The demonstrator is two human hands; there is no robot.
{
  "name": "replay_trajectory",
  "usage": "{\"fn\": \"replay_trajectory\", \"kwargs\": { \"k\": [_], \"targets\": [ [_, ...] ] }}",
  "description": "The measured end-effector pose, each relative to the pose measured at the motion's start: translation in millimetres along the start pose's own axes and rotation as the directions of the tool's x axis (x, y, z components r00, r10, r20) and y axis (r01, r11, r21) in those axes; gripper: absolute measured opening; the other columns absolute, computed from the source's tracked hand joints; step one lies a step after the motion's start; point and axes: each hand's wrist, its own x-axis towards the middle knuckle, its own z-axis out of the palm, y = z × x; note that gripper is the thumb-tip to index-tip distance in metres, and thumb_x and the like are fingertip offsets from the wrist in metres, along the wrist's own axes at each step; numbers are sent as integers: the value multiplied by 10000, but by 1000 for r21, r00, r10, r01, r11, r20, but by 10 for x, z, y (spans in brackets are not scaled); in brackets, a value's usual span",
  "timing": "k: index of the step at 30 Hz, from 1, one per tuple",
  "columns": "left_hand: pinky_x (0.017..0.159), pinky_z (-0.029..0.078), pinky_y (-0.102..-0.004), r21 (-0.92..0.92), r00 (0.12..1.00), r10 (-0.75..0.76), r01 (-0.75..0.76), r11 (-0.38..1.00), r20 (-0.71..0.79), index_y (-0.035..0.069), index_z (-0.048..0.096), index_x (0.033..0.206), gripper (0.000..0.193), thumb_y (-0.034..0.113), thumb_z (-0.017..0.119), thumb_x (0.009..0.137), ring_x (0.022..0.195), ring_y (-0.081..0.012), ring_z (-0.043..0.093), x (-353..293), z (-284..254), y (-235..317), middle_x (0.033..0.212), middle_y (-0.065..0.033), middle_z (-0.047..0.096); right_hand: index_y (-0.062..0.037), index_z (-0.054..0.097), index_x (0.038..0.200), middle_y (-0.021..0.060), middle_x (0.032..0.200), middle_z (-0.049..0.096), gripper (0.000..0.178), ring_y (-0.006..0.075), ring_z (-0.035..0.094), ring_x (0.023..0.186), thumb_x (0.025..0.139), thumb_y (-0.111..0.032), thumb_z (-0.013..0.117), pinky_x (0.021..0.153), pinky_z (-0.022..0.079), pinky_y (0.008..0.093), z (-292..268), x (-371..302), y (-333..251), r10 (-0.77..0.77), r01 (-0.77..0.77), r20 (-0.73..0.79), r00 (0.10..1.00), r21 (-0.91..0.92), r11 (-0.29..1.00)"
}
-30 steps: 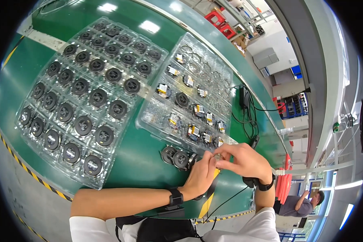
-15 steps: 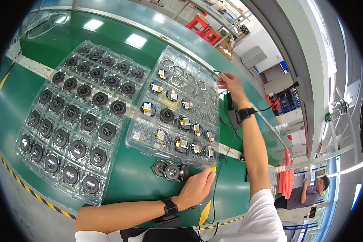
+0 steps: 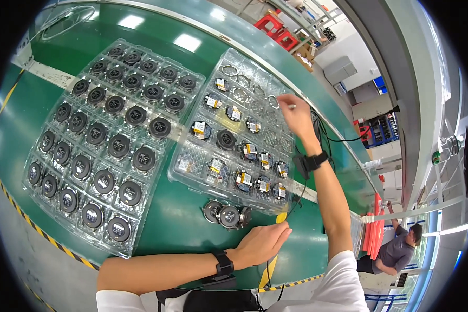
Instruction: Assemble small electronic components by placing them into housings and securing them with an electric screwdriver.
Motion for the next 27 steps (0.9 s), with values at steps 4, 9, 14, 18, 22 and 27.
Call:
{"fn": "replay_trajectory", "kwargs": {
  "k": [4, 9, 14, 18, 22, 27],
  "targets": [
    [632, 476, -528, 81, 996, -4, -3, 997, 90, 9, 550, 996, 247, 235, 487, 1072, 714, -446, 603, -63, -9, -17, 764, -223, 610, -58, 622, 1323, 141, 1377, 611, 353, 300, 602, 1212, 984, -156, 632, 1029, 474, 418, 206, -382, -1297, -498, 444, 226, 837, 253, 860],
    [619, 477, -524, 78, 989, 39, -50, 996, 144, 12, 565, 976, 237, 226, 511, 1060, 696, -431, 612, -55, -2, -15, 747, -222, 615, -55, 551, 1403, 135, 1430, 571, 447, 347, 508, 1337, 971, -129, 641, 1120, 397, 467, 327, -722, -1652, -697, 714, 226, 681, 9, 700],
    [625, 474, -516, 112, 986, 72, -90, 990, 153, 15, 571, 959, 223, 216, 531, 1048, 694, -410, 615, -48, -15, -48, 722, -209, 602, -29, 592, 1346, 131, 1383, 605, 400, 350, 544, 1295, 954, -93, 645, 1083, 431, 468, -203, -1107, -1556, -574, 553, 217, 789, 154, 819],
    [639, 474, -491, 117, 989, 93, -106, 987, 112, 22, 574, 945, 213, 211, 544, 1040, 707, -381, 608, -49, -34, -14, 731, -185, 596, -18, 671, 1181, 134, 1204, 680, 267, 351, 643, 1080, 916, 0, 646, 945, 510, 430, -642, -1836, -1187, -436, 370, 328, 838, 245, 896],
    [648, 475, -453, 102, 993, 121, -121, 987, 7, 33, 576, 932, 178, 187, 578, 1020, 726, -348, 597, 22, -39, 0, 761, -140, 599, -14, 687, 1076, 137, 1075, 699, 206, 312, 665, 922, 899, 66, 620, 808, 539, 372, -705, -2735, -737, -59, 12, 153, 986, 289, 957],
    [717, 478, -446, 207, 993, 38, -61, 976, 112, 43, 585, 934, 127, 142, 661, 960, 815, -314, 589, 37, -5, 106, 869, -88, 611, -13, 683, 1055, 133, 1044, 695, 183, 280, 655, 909, 896, 61, 628, 771, 531, 339, -690, -3611, -445, 90, -93, 25, 996, 201, 975]
  ]
}}
